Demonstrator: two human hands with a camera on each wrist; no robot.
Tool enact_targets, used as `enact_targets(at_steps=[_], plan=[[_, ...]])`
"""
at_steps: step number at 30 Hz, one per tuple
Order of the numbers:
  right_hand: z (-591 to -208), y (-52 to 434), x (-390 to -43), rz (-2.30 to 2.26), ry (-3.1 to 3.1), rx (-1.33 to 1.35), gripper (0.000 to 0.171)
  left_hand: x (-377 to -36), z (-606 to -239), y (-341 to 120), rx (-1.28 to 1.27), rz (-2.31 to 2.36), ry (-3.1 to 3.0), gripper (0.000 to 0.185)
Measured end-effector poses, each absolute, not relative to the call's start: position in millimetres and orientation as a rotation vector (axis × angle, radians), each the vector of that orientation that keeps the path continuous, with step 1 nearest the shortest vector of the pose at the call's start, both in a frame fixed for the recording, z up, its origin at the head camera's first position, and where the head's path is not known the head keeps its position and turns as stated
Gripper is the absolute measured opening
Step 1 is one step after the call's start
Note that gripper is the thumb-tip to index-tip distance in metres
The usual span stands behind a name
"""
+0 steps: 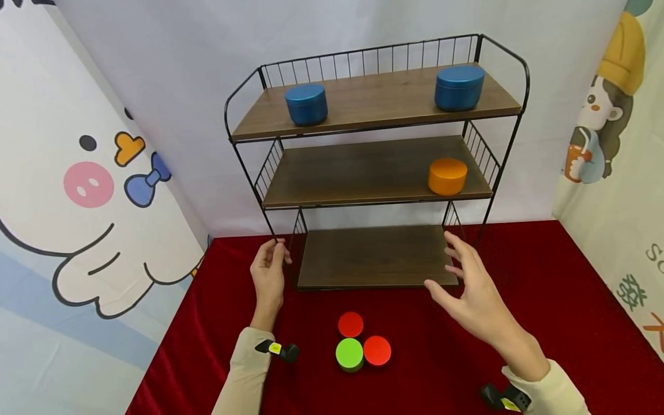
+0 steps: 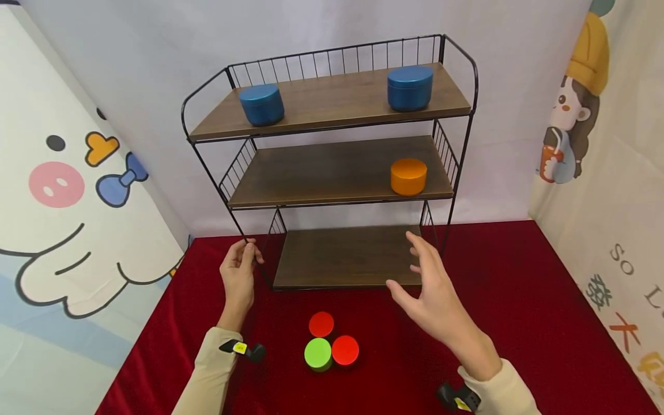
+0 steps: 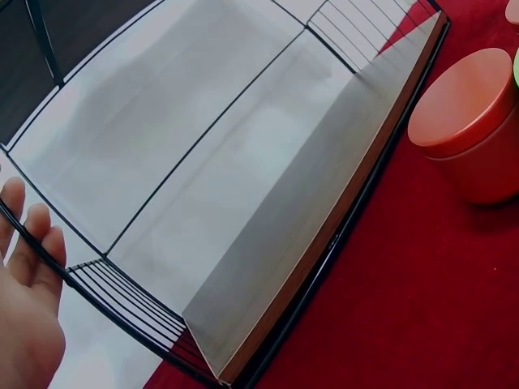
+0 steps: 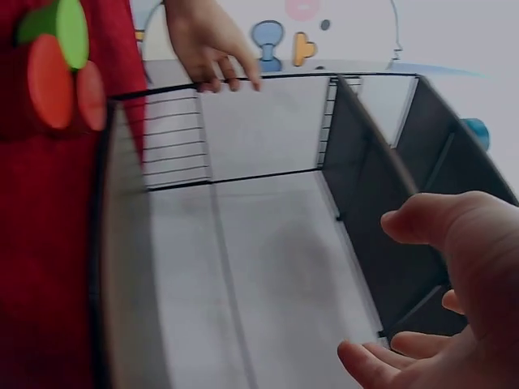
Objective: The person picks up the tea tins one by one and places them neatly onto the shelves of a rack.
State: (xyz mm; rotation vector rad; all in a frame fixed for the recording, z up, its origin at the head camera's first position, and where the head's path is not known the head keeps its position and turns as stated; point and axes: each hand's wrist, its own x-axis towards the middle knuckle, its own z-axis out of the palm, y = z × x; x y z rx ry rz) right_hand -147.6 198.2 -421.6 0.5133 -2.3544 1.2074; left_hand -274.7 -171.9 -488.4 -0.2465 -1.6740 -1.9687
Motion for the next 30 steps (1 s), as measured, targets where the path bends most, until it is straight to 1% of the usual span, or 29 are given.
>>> enact_targets(at_steps=[5,12,19,25,30], plan=[[-445,194,-142,1.276,-2.471,0.497,0.092,-275,-488,-175,-0.273,-1.966,-1.723,0.02],[-474,182,-136,1.364,-2.559,0.561,0.087,-276,-487,-180,-0.38,-1.977,-1.725,0.031],[-498,172,-130,1.462,-2.612,0.638,0.082,-275,-486,-179,-0.435,-1.969,-1.724,0.025],[-516,169,-128,1.501,-2.615,0.701,0.083,-274,-484,-179,-0.392,-1.965,-1.755,0.024],[-527,167,-127,1.531,-2.625,0.718,0.088,-273,-485,-180,-0.375,-1.964,-1.769,0.023]])
